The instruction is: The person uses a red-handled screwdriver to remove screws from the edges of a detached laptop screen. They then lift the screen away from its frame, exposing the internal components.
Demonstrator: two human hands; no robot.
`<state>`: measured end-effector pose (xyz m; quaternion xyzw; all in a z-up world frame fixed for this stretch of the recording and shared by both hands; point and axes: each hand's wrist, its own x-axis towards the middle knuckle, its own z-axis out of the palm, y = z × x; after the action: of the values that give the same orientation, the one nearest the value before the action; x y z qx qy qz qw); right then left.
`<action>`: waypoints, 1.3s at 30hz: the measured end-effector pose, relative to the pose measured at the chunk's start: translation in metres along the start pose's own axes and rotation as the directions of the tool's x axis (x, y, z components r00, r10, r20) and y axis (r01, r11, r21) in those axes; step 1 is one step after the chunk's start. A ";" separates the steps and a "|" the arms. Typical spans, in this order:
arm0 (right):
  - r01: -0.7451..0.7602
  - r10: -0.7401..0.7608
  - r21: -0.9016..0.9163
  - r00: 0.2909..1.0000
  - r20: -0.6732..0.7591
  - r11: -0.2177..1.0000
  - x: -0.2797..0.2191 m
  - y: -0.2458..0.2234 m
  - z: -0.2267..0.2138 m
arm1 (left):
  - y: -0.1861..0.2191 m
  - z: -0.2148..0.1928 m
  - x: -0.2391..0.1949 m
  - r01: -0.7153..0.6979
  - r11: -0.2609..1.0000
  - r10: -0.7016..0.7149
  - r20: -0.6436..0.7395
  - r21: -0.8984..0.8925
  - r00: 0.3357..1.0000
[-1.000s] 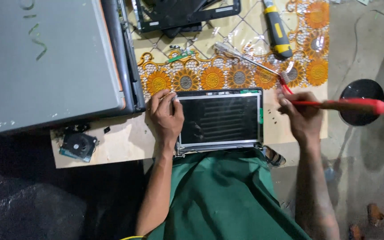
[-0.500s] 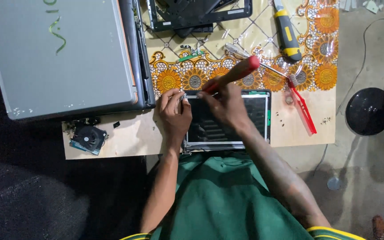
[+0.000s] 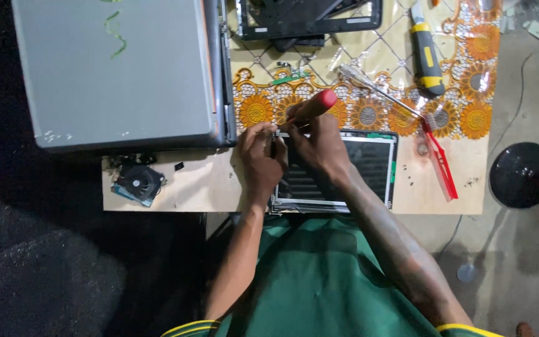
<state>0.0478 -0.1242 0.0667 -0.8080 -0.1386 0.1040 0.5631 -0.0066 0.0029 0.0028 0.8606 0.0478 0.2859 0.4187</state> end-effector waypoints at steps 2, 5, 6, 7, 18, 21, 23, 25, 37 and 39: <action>-0.041 0.042 -0.030 0.999 0.029 0.999 0.003 0.006 -0.001 | -0.011 0.009 -0.007 0.016 0.999 -0.017 -0.017 -0.028 1.000; -0.092 0.093 -0.125 0.996 0.003 0.988 0.005 0.014 0.001 | -0.008 0.007 -0.006 0.030 0.999 -0.030 -0.008 0.038 1.000; -0.085 0.088 -0.123 0.996 0.014 0.989 0.006 0.017 0.004 | -0.007 0.004 -0.004 0.035 0.998 -0.034 -0.017 0.045 0.999; -0.065 0.066 -0.139 0.998 -0.001 0.988 0.007 0.021 0.006 | -0.005 0.002 -0.003 0.030 0.998 -0.029 -0.013 0.063 0.999; 0.013 -0.010 -0.138 1.000 0.025 0.990 0.007 0.041 0.009 | -0.006 0.003 -0.006 0.056 0.998 -0.056 -0.001 -0.014 0.998; 0.056 -0.052 -0.157 0.998 0.029 0.986 0.008 0.040 0.008 | -0.005 0.002 -0.005 0.058 0.998 -0.058 0.010 0.004 0.998; 0.058 -0.046 -0.158 0.996 0.078 0.986 0.007 0.039 0.006 | -0.004 0.000 -0.005 0.078 0.996 -0.076 0.025 -0.050 0.997; 0.032 -0.017 -0.139 0.994 0.110 0.990 0.006 0.009 0.004 | -0.006 0.002 -0.006 0.066 0.996 -0.065 0.022 -0.059 0.998; 0.347 -0.250 -0.226 0.896 0.366 0.910 0.029 0.001 -0.004 | 0.016 -0.010 0.011 0.108 0.966 -0.091 0.083 -0.234 0.992; 0.402 -0.308 -0.186 0.868 0.390 0.897 0.035 0.008 -0.006 | 0.011 -0.006 0.009 0.101 0.973 -0.084 0.088 -0.207 0.993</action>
<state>0.0837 -0.1206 0.0606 -0.8035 -0.3964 0.1207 0.4273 -0.0040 0.0022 0.0181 0.8187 0.0408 0.2354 0.5221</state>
